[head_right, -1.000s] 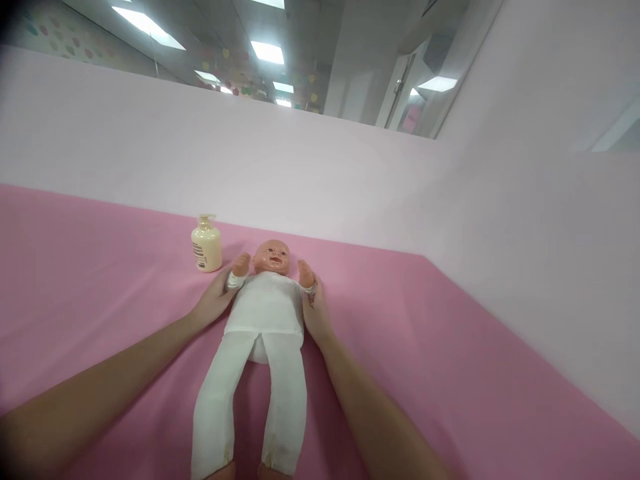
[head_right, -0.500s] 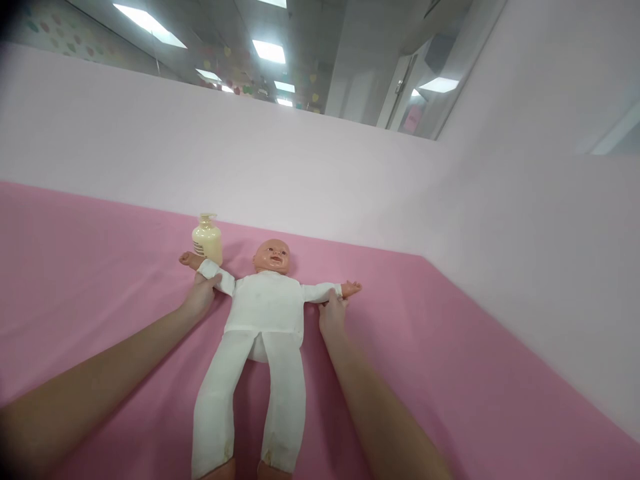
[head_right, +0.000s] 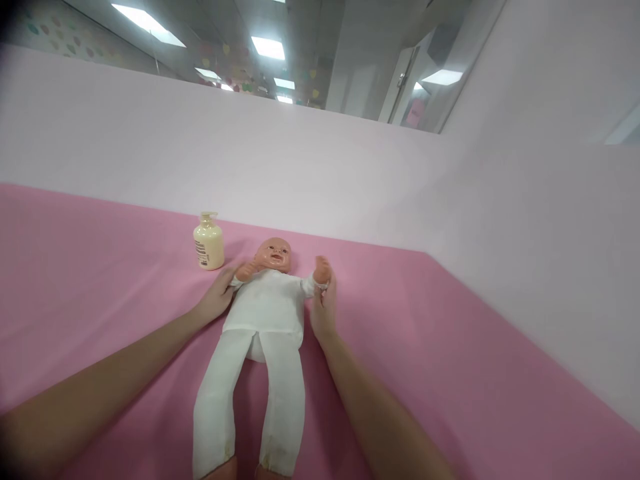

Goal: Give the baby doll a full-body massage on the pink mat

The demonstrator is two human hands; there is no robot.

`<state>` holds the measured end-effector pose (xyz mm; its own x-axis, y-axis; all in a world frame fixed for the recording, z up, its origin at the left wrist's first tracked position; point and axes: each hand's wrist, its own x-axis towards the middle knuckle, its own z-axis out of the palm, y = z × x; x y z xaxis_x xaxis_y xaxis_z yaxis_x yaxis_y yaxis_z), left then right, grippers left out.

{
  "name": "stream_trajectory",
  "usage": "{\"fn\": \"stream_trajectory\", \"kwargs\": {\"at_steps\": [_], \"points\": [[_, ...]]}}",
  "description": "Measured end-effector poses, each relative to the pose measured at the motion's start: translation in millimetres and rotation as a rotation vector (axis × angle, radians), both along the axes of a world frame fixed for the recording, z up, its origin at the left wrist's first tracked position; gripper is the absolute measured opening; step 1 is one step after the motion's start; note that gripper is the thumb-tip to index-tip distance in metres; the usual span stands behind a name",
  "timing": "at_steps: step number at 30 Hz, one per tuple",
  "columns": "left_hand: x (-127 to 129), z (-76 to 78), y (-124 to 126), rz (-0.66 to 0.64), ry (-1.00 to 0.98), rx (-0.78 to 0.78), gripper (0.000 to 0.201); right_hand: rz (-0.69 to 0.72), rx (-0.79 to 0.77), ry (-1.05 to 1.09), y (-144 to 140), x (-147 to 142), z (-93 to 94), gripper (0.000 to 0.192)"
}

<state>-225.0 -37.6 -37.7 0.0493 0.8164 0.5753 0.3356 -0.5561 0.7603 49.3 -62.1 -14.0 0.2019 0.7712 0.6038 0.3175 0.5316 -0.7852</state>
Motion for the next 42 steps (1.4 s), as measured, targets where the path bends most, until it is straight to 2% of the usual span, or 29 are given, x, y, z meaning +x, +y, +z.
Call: {"fn": "stream_trajectory", "kwargs": {"at_steps": [4,7,13,24,30,35,38,42], "points": [[1.6,-8.9,1.8,-0.066,0.222,-0.006,0.062,0.127,-0.05,-0.293,5.9,-3.6,-10.1,0.043],[1.0,-12.0,2.8,-0.062,0.266,-0.006,0.067,0.148,-0.108,-0.417,11.3,-3.0,-18.8,0.049],[-0.1,-6.2,0.7,-0.135,0.26,0.0,0.067,0.14,-0.055,-0.45,8.9,-2.8,-15.2,0.06],[0.7,-1.1,0.7,-0.24,0.218,0.044,0.054,0.146,-0.025,-0.471,-0.7,-7.0,-2.8,0.059],[0.5,-0.8,2.3,-0.229,0.198,0.086,0.047,0.124,-0.007,-0.438,1.5,-7.6,-2.2,0.055],[1.8,2.0,-0.6,-0.107,0.128,0.026,0.047,0.118,-0.026,-0.335,0.6,-8.4,-2.5,0.045],[1.5,0.7,0.8,-0.034,-0.004,-0.051,0.047,0.065,-0.087,-0.148,0.8,-7.8,-2.6,0.051],[-3.4,-6.2,7.9,0.104,-0.289,-0.198,0.048,-0.064,-0.169,0.118,10.8,-0.7,-9.3,0.058]]}}
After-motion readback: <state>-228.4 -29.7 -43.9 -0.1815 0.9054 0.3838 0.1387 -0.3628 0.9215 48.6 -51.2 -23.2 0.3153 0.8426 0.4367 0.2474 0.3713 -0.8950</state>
